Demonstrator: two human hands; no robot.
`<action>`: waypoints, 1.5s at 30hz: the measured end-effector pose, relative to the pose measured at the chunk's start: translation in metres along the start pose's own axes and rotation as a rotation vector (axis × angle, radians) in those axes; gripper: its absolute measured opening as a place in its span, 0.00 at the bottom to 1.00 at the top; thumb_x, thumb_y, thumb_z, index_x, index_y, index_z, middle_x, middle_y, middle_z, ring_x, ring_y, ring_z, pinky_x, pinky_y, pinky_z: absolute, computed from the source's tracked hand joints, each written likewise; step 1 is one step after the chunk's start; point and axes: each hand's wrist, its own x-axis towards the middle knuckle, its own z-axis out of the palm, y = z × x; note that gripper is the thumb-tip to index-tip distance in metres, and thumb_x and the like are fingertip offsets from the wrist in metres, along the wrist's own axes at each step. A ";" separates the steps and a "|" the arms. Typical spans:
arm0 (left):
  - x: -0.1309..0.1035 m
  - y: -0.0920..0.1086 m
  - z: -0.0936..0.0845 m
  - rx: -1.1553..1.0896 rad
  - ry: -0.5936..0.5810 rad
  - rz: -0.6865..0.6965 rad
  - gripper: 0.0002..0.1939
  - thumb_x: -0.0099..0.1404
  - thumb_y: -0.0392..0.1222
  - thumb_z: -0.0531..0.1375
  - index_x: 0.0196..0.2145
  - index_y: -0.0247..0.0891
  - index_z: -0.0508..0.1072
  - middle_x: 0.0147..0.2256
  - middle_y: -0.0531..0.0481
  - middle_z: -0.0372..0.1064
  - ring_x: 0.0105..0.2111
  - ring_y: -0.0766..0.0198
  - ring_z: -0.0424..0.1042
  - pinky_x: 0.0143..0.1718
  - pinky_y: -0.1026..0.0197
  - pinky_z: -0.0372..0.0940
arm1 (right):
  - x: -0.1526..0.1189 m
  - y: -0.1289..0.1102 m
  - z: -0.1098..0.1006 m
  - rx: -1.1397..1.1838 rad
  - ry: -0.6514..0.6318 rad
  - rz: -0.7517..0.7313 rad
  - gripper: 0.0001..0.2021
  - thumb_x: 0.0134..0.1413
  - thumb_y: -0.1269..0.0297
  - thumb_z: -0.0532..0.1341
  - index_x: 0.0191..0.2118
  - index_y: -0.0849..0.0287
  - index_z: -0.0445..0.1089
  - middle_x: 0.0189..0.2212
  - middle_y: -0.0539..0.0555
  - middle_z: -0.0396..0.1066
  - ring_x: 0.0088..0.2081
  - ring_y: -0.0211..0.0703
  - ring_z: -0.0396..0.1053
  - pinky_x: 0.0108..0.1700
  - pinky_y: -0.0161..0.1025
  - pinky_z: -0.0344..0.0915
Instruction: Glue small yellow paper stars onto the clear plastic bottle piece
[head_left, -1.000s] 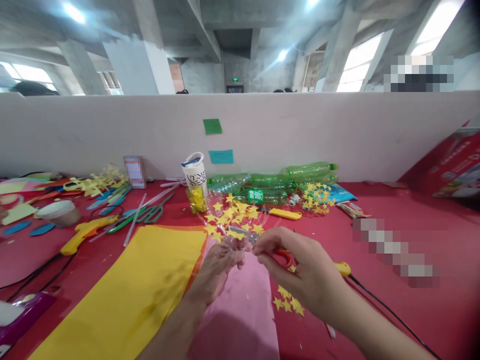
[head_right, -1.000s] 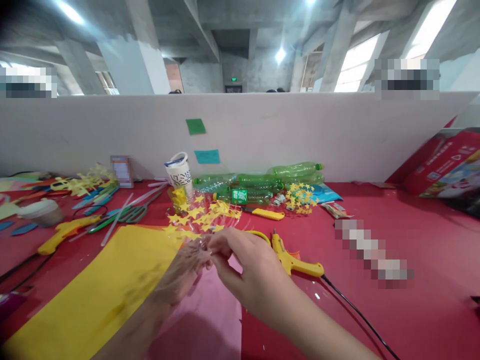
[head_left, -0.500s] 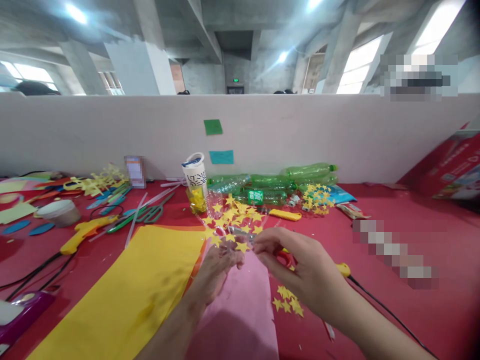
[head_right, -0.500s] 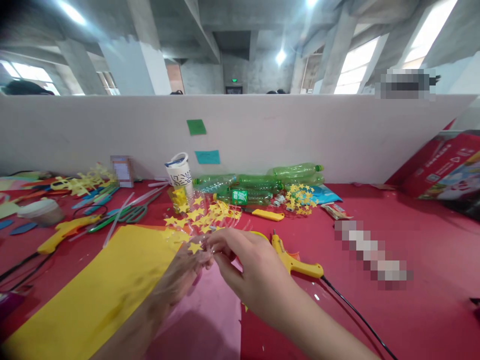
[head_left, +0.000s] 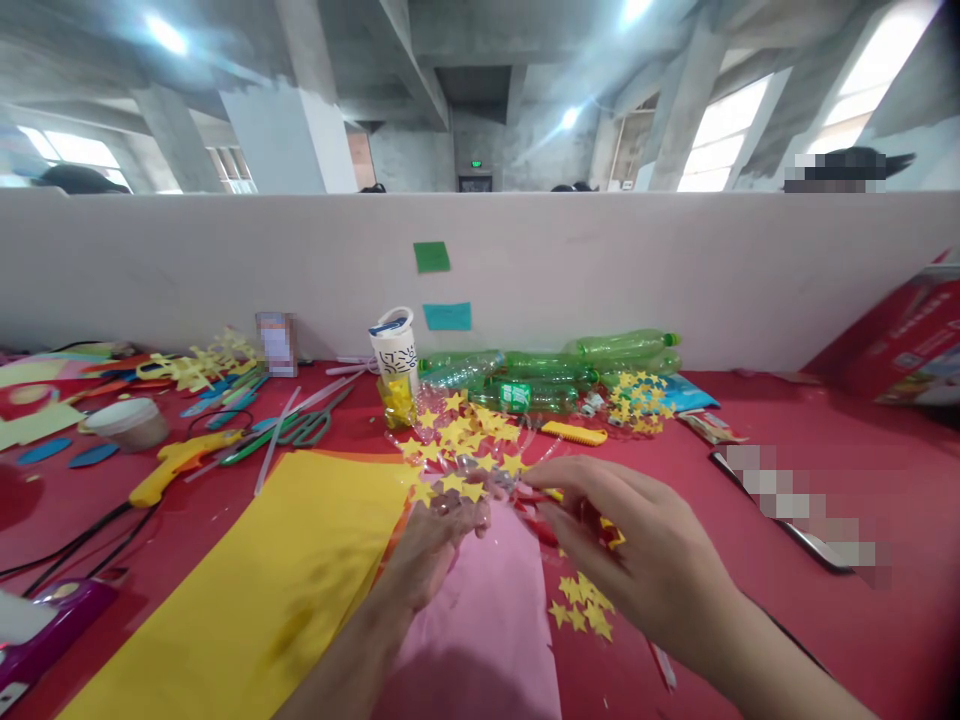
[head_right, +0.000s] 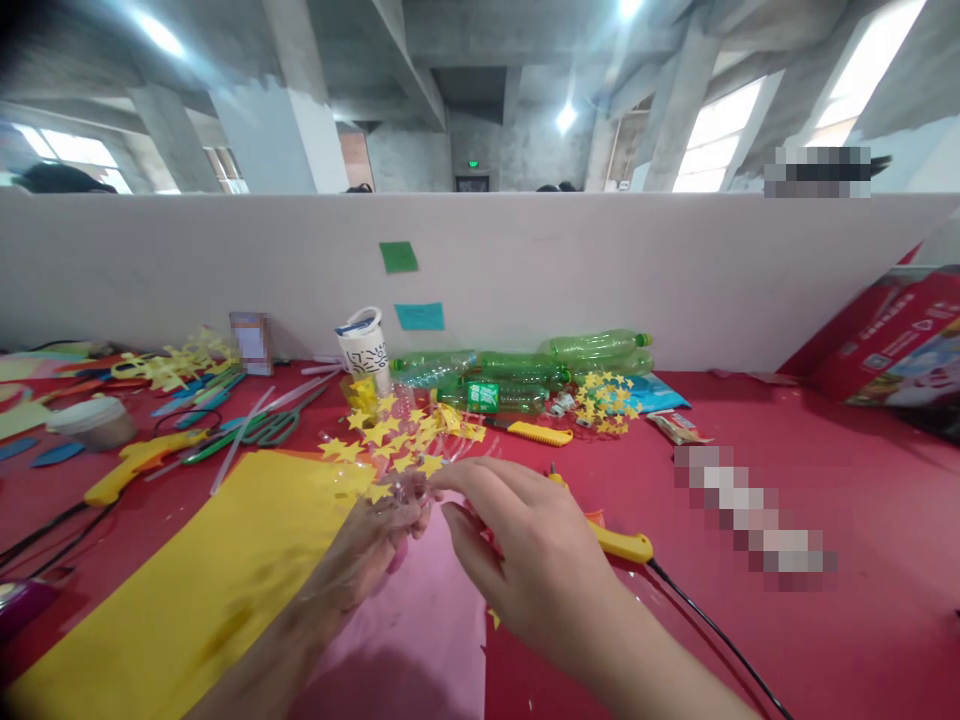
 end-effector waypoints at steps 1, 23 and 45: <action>0.000 0.000 -0.001 0.003 -0.006 0.005 0.10 0.51 0.41 0.65 0.32 0.35 0.76 0.21 0.55 0.63 0.20 0.72 0.56 0.19 0.69 0.49 | 0.000 0.000 -0.001 0.008 0.018 0.006 0.11 0.57 0.73 0.56 0.44 0.54 0.67 0.31 0.48 0.72 0.27 0.33 0.65 0.30 0.31 0.62; 0.000 -0.005 0.000 -0.098 0.039 0.028 0.08 0.48 0.39 0.67 0.23 0.38 0.70 0.22 0.56 0.64 0.24 0.69 0.60 0.26 0.65 0.56 | 0.003 -0.004 0.011 0.013 0.061 -0.062 0.07 0.55 0.75 0.59 0.39 0.58 0.67 0.34 0.51 0.71 0.36 0.40 0.64 0.41 0.39 0.59; 0.001 -0.012 -0.003 -0.125 0.082 0.000 0.08 0.45 0.34 0.66 0.23 0.38 0.69 0.22 0.56 0.65 0.20 0.71 0.58 0.19 0.66 0.49 | 0.001 -0.003 0.015 0.177 0.076 -0.004 0.06 0.55 0.75 0.59 0.34 0.56 0.69 0.31 0.48 0.76 0.34 0.35 0.73 0.37 0.31 0.67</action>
